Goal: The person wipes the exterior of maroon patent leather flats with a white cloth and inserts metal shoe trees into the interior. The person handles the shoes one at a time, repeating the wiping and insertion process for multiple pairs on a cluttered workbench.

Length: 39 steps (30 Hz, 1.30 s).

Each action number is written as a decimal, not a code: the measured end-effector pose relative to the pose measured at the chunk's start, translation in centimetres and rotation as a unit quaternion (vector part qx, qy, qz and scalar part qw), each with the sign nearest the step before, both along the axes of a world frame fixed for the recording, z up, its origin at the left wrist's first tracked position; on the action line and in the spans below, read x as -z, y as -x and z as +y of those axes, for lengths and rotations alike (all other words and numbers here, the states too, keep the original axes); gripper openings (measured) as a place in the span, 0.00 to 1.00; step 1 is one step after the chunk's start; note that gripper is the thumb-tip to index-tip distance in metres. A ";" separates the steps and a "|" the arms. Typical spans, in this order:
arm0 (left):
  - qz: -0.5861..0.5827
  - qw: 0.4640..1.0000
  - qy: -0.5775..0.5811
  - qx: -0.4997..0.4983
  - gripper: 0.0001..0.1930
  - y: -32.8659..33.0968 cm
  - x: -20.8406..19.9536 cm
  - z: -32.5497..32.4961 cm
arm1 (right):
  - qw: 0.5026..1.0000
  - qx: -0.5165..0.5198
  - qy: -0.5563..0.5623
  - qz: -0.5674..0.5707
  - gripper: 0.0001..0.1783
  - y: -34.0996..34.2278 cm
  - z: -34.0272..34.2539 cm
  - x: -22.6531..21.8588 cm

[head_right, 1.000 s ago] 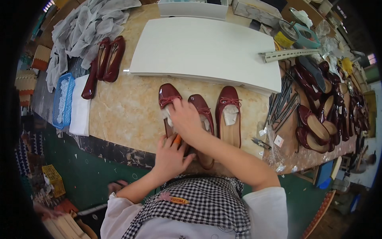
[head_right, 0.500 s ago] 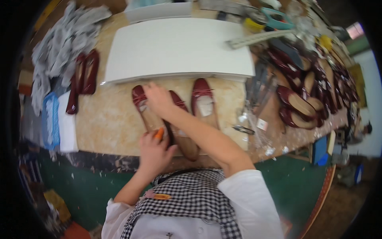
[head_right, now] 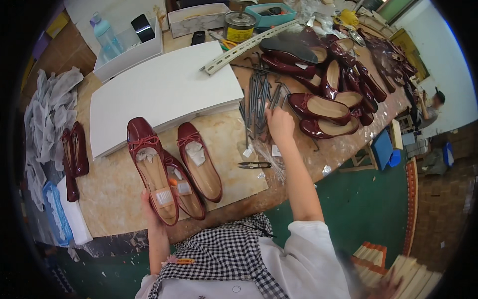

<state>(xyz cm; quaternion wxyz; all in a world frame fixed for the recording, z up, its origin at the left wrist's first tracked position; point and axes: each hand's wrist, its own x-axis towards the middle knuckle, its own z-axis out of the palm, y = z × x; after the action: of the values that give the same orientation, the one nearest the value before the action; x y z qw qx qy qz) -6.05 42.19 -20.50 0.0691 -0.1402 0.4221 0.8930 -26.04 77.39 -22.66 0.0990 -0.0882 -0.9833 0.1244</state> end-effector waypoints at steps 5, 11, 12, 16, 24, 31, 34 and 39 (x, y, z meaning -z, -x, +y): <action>-0.001 1.000 0.007 -0.013 0.40 1.0 -1.2 1.3 | 0.999 0.004 0.031 -0.042 0.21 2.0 0.7 2.5; -0.080 0.992 -0.044 -0.084 0.49 1.3 0.4 0.2 | 0.883 -0.064 0.459 -0.073 0.06 -2.0 -2.4 -3.6; -0.055 0.993 -0.023 -0.104 0.49 2.0 0.4 0.4 | 0.857 -0.076 0.503 -0.085 0.12 -3.9 -5.4 -5.3; -0.005 0.985 0.061 -0.160 0.44 3.8 0.4 0.1 | 0.836 -0.280 0.437 -0.177 0.24 -11.4 -13.6 -9.6; 0.030 0.974 0.148 -0.171 0.42 3.2 0.2 -0.9 | 0.747 -0.287 0.519 -0.302 0.22 -11.8 -19.4 -12.1; 0.079 0.976 0.144 -0.145 0.44 2.4 -0.5 -1.2 | 0.795 -0.354 0.455 -0.190 0.19 -11.6 -21.1 -11.6; 0.117 0.957 0.238 -0.118 0.45 2.1 -0.6 -0.9 | 0.845 -0.361 0.391 -0.058 0.19 -12.1 -22.4 -11.1; 0.107 0.946 0.260 -0.161 0.48 1.0 -0.7 1.1 | 0.860 -0.385 0.317 0.107 0.17 -12.4 -24.6 -10.2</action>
<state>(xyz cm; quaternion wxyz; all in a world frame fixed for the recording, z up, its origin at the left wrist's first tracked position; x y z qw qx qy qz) -7.09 43.32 -19.82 -0.1601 -0.1234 0.6166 0.7609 -13.67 52.76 -12.41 0.1142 0.2845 -0.8298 0.4663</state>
